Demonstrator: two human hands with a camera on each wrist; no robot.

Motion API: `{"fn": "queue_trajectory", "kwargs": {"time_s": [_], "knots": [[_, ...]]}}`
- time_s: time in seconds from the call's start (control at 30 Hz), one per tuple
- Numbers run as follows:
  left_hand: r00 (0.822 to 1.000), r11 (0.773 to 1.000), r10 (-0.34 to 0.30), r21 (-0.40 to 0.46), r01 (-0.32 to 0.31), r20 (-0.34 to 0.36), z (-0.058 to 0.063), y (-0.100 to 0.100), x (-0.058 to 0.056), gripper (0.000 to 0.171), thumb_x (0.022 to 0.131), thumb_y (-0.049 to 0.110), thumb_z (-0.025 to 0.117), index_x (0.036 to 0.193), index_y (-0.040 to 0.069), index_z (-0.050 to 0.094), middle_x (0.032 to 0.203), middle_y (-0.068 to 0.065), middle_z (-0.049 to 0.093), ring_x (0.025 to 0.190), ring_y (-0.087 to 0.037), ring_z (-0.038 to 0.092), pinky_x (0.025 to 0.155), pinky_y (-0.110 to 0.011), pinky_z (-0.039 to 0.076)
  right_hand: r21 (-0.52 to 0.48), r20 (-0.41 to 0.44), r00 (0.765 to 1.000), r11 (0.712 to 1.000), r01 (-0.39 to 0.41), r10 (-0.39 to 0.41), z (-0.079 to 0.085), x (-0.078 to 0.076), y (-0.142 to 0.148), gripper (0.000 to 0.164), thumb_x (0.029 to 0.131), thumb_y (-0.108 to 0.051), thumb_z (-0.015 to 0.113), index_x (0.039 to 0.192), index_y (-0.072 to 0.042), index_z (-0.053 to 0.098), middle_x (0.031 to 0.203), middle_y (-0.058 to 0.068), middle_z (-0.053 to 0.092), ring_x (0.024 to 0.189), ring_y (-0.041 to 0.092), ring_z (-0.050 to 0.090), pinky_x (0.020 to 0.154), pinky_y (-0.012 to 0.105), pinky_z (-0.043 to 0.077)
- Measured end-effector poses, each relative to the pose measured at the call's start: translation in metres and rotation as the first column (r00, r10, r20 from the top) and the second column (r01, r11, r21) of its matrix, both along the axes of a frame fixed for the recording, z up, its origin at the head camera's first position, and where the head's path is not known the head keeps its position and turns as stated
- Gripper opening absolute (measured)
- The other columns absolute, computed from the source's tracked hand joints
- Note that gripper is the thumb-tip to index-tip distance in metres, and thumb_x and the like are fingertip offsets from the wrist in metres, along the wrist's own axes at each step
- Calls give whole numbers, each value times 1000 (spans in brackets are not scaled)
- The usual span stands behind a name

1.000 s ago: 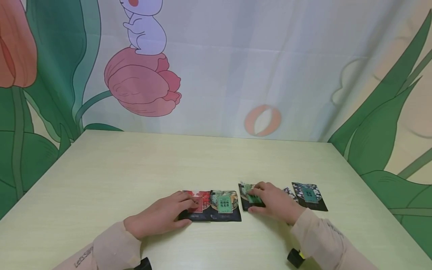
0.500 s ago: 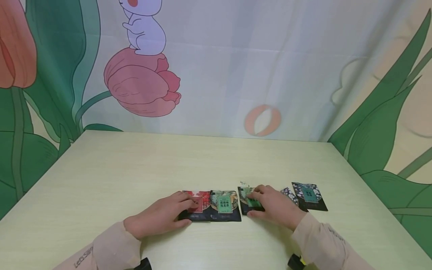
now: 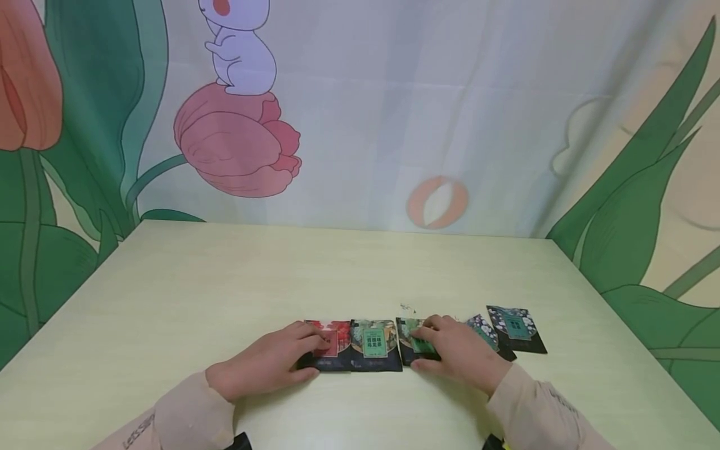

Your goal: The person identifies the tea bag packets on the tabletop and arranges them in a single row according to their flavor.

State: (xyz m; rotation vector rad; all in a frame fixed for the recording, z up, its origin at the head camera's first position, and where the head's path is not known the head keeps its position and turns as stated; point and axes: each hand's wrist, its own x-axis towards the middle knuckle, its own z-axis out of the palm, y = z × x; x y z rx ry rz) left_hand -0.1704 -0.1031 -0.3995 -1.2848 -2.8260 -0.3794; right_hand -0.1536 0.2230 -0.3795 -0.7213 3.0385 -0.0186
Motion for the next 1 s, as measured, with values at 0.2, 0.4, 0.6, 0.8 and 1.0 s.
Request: {"fn": "queue_trajectory", "kwargs": {"time_s": [0.2, 0.4, 0.6, 0.8, 1.0], "knots": [[1000, 1000, 13, -3, -13, 12, 0, 1, 0, 38, 89, 38, 67, 121, 17, 63, 124, 2, 58, 114, -14, 54, 95, -33, 52, 8, -29, 999, 1000, -21, 21, 2, 4, 1, 51, 84, -47, 68, 123, -13, 66, 114, 9, 63, 97, 27, 62, 86, 47, 52], [1000, 1000, 18, -2, -18, 17, -1, 1, 0, 38, 89, 38, 66, 121, 18, 62, 125, 2, 58, 115, -14, 54, 96, -34, 52, 0, -32, 999, 999, -32, 32, -1, 5, 1, 55, 83, -50, 69, 124, -14, 65, 114, 9, 63, 99, 27, 61, 87, 47, 52], [1000, 1000, 5, 10, -5, -7, -2, 0, 0, 36, 89, 35, 67, 120, 17, 63, 125, 1, 58, 115, -16, 55, 94, -35, 52, -17, -4, 1000, 1000, -17, 17, 0, 6, 1, 56, 82, -50, 69, 127, -16, 63, 118, 8, 63, 105, 27, 60, 93, 49, 50], [1000, 1000, 14, 8, -15, 8, -1, 0, 0, 37, 89, 35, 68, 120, 18, 62, 124, 2, 59, 116, -15, 55, 95, -35, 52, -79, -11, 1000, 997, -26, 26, 7, 9, 4, 54, 85, -45, 68, 130, -15, 60, 124, 8, 62, 112, 28, 59, 97, 52, 47], [1000, 1000, 5, 14, -5, 7, 1, 0, 1, 36, 89, 33, 68, 120, 17, 62, 125, 1, 59, 115, -16, 55, 95, -36, 52, -97, -38, 999, 995, -11, 7, 11, 11, 11, 53, 85, -42, 70, 131, -17, 59, 125, 7, 61, 109, 27, 61, 95, 48, 50]]}}
